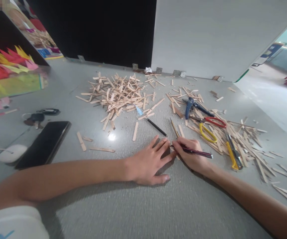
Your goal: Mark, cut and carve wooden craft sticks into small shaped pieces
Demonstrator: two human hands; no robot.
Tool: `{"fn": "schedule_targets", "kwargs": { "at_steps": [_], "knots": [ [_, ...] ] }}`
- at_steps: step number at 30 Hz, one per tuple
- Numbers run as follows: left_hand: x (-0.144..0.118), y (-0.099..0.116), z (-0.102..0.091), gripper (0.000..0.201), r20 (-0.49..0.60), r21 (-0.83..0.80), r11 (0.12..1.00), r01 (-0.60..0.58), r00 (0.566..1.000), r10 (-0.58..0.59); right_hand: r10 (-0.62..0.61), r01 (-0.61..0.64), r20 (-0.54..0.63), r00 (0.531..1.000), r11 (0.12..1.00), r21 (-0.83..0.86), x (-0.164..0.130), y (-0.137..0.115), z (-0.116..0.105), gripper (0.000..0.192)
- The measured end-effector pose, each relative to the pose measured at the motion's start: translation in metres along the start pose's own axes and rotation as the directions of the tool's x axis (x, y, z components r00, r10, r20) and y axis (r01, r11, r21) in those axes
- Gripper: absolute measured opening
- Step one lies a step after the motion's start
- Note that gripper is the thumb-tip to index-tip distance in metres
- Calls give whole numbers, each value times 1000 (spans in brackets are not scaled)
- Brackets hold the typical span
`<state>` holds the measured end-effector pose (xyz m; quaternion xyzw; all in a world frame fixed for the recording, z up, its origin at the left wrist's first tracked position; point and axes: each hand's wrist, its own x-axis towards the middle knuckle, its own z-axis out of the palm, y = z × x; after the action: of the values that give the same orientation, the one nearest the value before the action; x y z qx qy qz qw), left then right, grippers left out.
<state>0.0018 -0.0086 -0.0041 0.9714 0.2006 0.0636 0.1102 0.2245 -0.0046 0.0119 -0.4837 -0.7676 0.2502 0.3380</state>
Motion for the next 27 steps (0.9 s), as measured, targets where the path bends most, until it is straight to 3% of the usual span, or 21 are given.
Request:
{"fn": "schedule_targets", "kwargs": {
  "at_steps": [27],
  "knots": [
    [5, 7, -7, 77, 41, 91, 995, 25, 999, -29, -65, 66, 15, 998, 997, -49, -4, 0, 1, 56]
  ]
}}
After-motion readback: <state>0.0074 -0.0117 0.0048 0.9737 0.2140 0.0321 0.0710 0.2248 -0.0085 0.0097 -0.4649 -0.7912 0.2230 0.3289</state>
